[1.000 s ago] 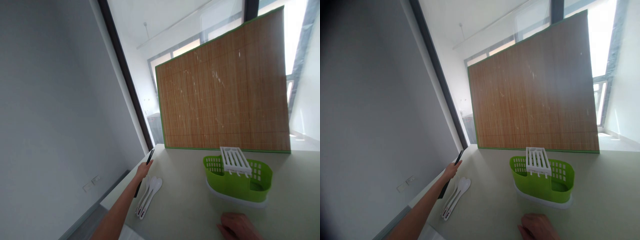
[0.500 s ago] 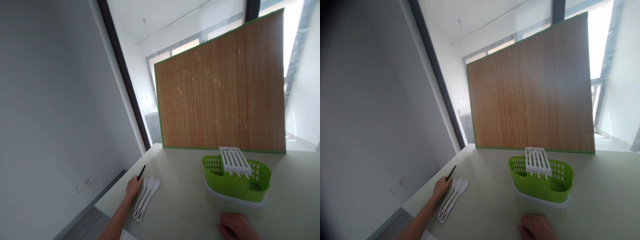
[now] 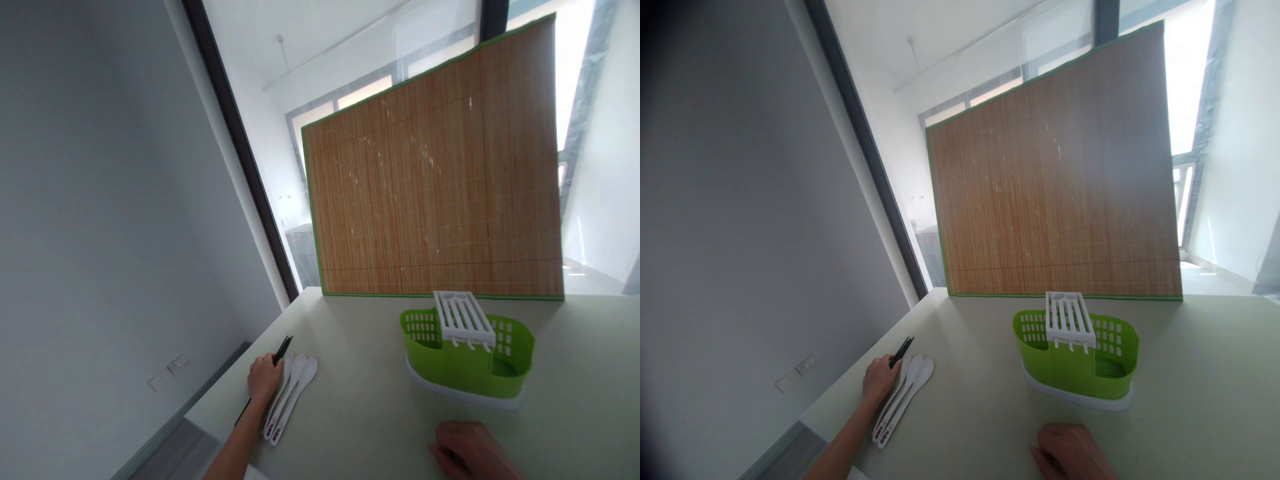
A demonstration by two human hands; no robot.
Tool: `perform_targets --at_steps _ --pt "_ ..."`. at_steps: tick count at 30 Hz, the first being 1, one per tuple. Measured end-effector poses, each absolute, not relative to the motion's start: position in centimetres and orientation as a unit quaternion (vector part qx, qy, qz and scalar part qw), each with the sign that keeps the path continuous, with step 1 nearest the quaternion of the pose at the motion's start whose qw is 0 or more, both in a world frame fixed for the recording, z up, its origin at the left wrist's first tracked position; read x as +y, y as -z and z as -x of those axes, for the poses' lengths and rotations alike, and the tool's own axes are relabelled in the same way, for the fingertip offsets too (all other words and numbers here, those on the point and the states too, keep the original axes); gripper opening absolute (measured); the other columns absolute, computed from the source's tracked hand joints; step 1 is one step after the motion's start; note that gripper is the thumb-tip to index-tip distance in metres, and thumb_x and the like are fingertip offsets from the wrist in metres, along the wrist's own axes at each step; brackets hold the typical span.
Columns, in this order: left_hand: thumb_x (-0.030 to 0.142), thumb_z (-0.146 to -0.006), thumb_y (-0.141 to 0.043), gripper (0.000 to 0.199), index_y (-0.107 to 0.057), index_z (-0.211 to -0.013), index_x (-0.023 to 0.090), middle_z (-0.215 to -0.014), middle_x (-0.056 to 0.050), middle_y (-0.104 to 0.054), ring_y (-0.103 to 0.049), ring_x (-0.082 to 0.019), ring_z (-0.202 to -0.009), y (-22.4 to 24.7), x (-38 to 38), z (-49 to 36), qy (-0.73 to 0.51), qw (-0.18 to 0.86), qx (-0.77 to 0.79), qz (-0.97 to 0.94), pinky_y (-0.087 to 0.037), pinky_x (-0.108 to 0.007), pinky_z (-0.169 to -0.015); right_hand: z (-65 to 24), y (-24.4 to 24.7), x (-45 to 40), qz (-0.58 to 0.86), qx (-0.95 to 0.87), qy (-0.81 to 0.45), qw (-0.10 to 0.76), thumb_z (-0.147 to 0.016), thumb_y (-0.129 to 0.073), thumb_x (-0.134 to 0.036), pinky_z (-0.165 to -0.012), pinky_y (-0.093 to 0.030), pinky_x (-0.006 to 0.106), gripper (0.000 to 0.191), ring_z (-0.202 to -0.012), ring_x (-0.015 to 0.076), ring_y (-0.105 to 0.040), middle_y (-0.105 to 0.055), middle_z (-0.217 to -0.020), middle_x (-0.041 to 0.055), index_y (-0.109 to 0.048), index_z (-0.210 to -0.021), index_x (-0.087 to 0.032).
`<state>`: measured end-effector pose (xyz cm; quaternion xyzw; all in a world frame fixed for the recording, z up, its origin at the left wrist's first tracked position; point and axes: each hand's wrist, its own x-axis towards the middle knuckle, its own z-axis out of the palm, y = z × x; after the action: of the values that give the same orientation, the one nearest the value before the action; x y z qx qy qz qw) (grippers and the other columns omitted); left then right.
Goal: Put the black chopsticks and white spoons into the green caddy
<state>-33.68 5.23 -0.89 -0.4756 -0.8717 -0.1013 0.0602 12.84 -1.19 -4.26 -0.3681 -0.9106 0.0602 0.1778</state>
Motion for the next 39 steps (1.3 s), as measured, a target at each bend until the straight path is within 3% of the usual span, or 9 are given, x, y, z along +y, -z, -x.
perform_targets --at_steps 10,13,15,17,19,21,25,29,39 --pt "0.050 -0.086 -0.037 0.049 -0.059 -0.114 0.017 -0.115 -0.015 -0.058 -0.051 -0.034 -0.110 -2.7 4.9 32.8 0.103 0.060 -0.883 0.455 -0.041 -0.045 -0.087 -12.8 4.2 -1.4 0.378 -0.909 -0.061 0.163 -0.090 -0.038 -0.028 -0.053 -0.026 0.027 0.031 -0.058 0.0130 -0.058 -0.063 -0.064 0.0012 -0.052 -0.063 -0.019" --pt "0.040 -0.088 -0.038 0.038 -0.060 -0.108 0.016 -0.114 -0.011 -0.058 -0.057 -0.026 -0.096 -5.9 5.3 28.0 0.231 0.100 -0.806 0.535 -0.043 -0.037 -0.086 -12.6 4.3 -1.5 0.377 -0.912 -0.054 0.151 -0.089 -0.040 -0.029 -0.053 -0.025 0.027 0.030 -0.059 0.0128 -0.059 -0.064 -0.065 0.0007 -0.053 -0.064 -0.019" --pt "0.039 -0.089 -0.040 0.035 -0.059 -0.108 0.017 -0.111 -0.007 -0.059 -0.059 -0.017 -0.075 -8.0 5.2 22.6 0.321 0.064 -0.708 0.626 -0.046 -0.031 -0.077 -12.6 4.4 -1.6 0.375 -0.914 -0.044 0.148 -0.089 -0.041 -0.029 -0.054 -0.025 0.027 0.029 -0.060 0.0130 -0.059 -0.064 -0.065 0.0004 -0.053 -0.064 -0.019" --pt "0.039 -0.089 -0.044 0.031 -0.059 -0.108 0.021 -0.110 -0.004 -0.059 -0.057 -0.012 -0.067 -9.6 4.7 16.5 0.354 0.009 -0.593 0.723 -0.047 -0.027 -0.072 -12.5 4.5 -1.6 0.374 -0.915 -0.033 0.145 -0.089 -0.041 -0.028 -0.054 -0.024 0.028 0.028 -0.060 0.0134 -0.060 -0.064 -0.066 0.0001 -0.053 -0.065 -0.020" --pt "0.038 -0.089 -0.046 0.027 -0.060 -0.107 0.024 -0.109 -0.002 -0.060 -0.056 -0.010 -0.065 -10.4 3.9 10.8 0.332 -0.019 -0.506 0.796 -0.048 -0.026 -0.074 -12.3 4.6 -1.6 0.375 -0.916 -0.021 0.142 -0.088 -0.043 -0.027 -0.054 -0.024 0.029 0.026 -0.060 0.0140 -0.061 -0.064 -0.065 -0.0003 -0.054 -0.065 -0.020" --pt "0.037 -0.088 -0.050 0.027 -0.059 -0.111 0.026 -0.112 -0.003 -0.060 -0.060 -0.014 -0.079 -10.5 3.3 6.3 0.301 -0.010 -0.453 0.839 -0.048 -0.026 -0.078 -12.2 4.7 -1.6 0.374 -0.917 -0.008 0.141 -0.086 -0.045 -0.026 -0.053 -0.023 0.029 0.024 -0.060 0.0145 -0.061 -0.064 -0.064 -0.0005 -0.054 -0.065 -0.020" --pt "0.038 -0.084 -0.057 0.027 -0.060 -0.105 0.021 -0.102 -0.007 -0.064 -0.062 -0.022 -0.087 -9.6 3.2 1.7 0.225 0.030 -0.447 0.866 -0.050 -0.030 -0.071 -12.1 5.1 -1.4 0.366 -0.919 0.007 0.144 -0.084 -0.046 -0.021 -0.052 -0.023 0.029 0.021 -0.059 0.0148 -0.063 -0.065 -0.064 -0.0010 -0.054 -0.065 -0.020" --pt "0.039 -0.083 -0.058 0.024 -0.060 -0.091 0.017 -0.088 -0.008 -0.065 -0.063 -0.021 -0.078 -8.6 3.6 0.4 0.161 0.065 -0.469 0.866 -0.050 -0.030 -0.066 -12.2 5.7 -1.2 0.356 -0.922 0.006 0.149 -0.083 -0.048 -0.019 -0.052 -0.025 0.029 0.019 -0.059 0.0148 -0.063 -0.065 -0.064 -0.0017 -0.055 -0.066 -0.020" --pt "0.044 -0.083 -0.058 0.026 -0.059 -0.089 0.019 -0.090 -0.004 -0.067 -0.064 -0.019 -0.079 -11.0 5.8 3.1 0.117 0.092 -0.512 0.846 -0.048 -0.027 -0.067 -12.5 5.4 -1.4 0.362 -0.922 -0.022 0.133 -0.082 -0.048 -0.019 -0.052 -0.028 0.026 0.018 -0.060 0.0139 -0.063 -0.065 -0.066 -0.0023 -0.056 -0.067 -0.021"
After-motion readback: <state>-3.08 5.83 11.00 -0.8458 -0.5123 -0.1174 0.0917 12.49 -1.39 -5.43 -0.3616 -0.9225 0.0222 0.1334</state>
